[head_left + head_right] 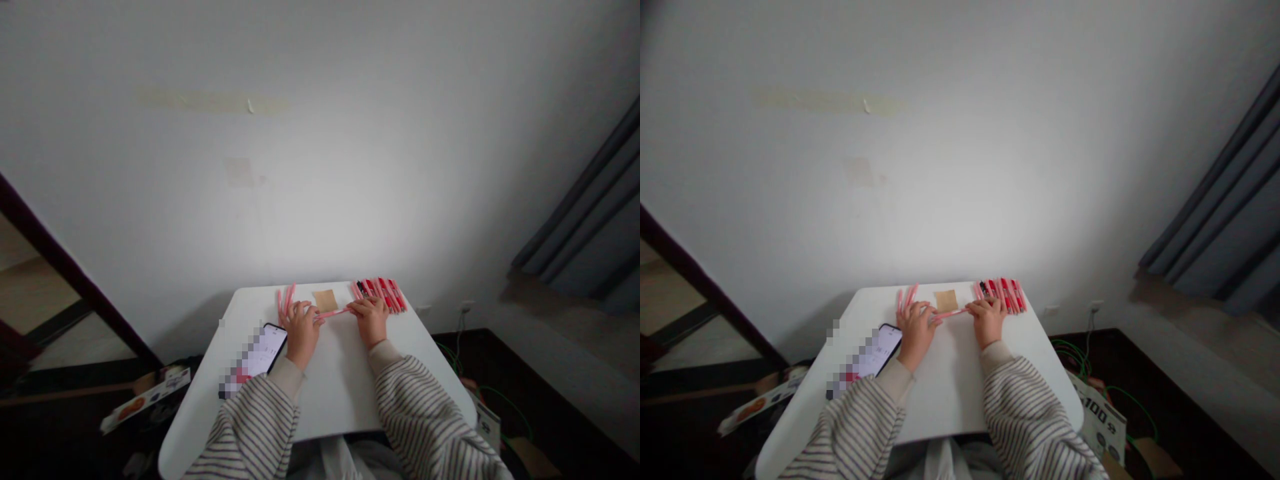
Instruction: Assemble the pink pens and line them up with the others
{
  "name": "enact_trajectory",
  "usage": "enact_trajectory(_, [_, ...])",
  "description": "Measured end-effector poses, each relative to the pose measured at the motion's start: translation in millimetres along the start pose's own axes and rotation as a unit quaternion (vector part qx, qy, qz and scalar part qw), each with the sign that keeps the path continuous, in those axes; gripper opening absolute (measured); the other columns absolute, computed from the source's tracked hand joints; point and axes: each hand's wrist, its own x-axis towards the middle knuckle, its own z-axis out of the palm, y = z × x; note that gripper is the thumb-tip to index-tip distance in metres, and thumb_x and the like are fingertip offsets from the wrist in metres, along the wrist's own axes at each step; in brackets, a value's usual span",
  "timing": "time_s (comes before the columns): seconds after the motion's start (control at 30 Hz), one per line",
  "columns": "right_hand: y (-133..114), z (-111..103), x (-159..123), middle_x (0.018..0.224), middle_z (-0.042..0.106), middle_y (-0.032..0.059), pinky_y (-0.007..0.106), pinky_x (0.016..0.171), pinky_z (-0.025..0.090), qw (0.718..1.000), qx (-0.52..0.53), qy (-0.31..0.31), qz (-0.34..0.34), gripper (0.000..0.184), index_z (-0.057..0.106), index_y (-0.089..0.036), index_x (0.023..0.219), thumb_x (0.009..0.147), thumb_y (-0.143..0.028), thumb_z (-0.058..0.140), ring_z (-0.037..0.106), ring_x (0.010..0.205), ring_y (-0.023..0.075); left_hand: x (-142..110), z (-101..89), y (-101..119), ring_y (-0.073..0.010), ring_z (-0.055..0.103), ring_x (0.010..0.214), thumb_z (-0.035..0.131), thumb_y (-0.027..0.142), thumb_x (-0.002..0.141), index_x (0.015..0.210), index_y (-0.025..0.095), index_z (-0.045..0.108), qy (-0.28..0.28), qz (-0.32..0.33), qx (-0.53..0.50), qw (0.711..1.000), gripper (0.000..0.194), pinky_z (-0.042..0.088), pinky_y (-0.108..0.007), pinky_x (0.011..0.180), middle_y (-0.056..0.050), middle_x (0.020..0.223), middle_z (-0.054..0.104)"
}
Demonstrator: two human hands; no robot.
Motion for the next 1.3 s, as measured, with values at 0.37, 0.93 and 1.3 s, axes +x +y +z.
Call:
enact_trajectory(0.37, [-2.7,-2.8,1.0,0.091,0.072,-0.0043,0.039,0.093,0.016,1.0,0.013,-0.007,0.008,0.017,0.074,-0.036,0.084,0.088,-0.029,0.059,0.042,0.098,0.021,-0.6,3.9,-2.1,-0.0272,0.044,0.117,0.051,0.032,0.086,0.082,0.027,0.07,0.013,-0.002,0.009,1.0,0.02,0.022,-0.059,0.105,-0.004,0.115,0.064])
enact_trajectory(0.93, [-4.4,-4.3,1.1,0.091,0.072,-0.0027,0.04,0.093,0.018,1.0,0.008,-0.009,0.008,0.018,0.075,-0.036,0.084,0.088,-0.029,0.059,0.042,0.098,0.0214,0.1,-0.8,1.4,-0.0258,0.045,0.115,0.051,0.033,0.086,0.084,0.026,0.069,0.012,0.001,0.005,1.0,0.019,0.023,-0.059,0.106,-0.006,0.113,0.059])
enact_trajectory(1.3, [-4.1,-3.5,0.2,0.092,0.072,-0.003,0.04,0.094,0.017,1.0,0.0,-0.011,0.016,0.017,0.075,-0.036,0.084,0.086,-0.028,0.06,0.042,0.1,0.0211,-0.4,1.8,-1.0,-0.0258,0.044,0.117,0.063,0.032,0.078,0.096,0.027,0.066,0.0,0.007,-0.015,1.0,0.019,0.025,-0.055,0.107,-0.006,0.118,0.055])
